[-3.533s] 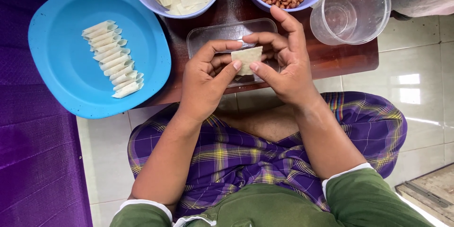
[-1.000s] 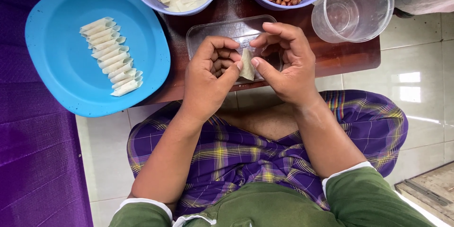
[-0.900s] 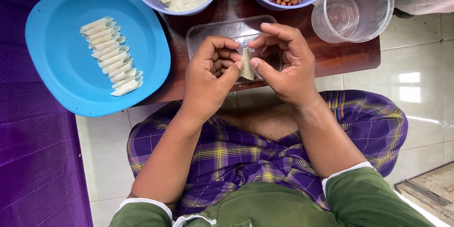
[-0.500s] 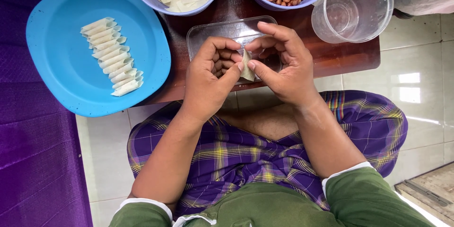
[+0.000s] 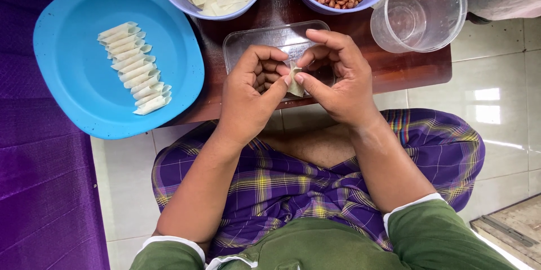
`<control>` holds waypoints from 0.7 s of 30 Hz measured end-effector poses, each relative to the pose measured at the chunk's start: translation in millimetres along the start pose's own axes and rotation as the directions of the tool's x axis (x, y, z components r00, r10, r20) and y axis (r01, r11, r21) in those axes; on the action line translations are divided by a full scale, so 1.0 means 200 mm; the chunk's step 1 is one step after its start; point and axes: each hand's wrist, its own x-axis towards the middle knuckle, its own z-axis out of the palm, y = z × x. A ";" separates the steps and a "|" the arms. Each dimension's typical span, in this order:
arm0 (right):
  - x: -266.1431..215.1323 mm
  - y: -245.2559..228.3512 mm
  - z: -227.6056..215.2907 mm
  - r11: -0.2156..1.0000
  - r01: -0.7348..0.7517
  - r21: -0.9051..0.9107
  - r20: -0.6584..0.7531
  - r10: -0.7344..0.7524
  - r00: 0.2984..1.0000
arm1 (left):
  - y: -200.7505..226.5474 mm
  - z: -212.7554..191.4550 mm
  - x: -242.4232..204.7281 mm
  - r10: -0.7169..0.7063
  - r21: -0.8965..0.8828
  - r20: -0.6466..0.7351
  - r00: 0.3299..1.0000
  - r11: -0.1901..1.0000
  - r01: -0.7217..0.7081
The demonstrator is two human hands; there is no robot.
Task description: Preparing small snack rolls by placing peanuts inside square wrappers and rolling them.
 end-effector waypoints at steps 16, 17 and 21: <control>0.00 0.02 0.00 0.999 0.003 0.041 -0.029 -0.002 1.000 | 0.05 0.00 -0.02 0.018 0.041 0.005 1.000 0.999 -0.019; 0.00 0.02 0.00 0.999 0.002 0.053 -0.036 0.000 0.999 | 0.05 0.00 -0.01 0.051 0.062 0.009 0.999 0.997 -0.052; 0.00 0.02 0.00 0.997 0.007 0.080 -0.042 -0.004 0.999 | 0.04 0.00 -0.01 0.160 0.123 0.024 0.987 0.979 -0.161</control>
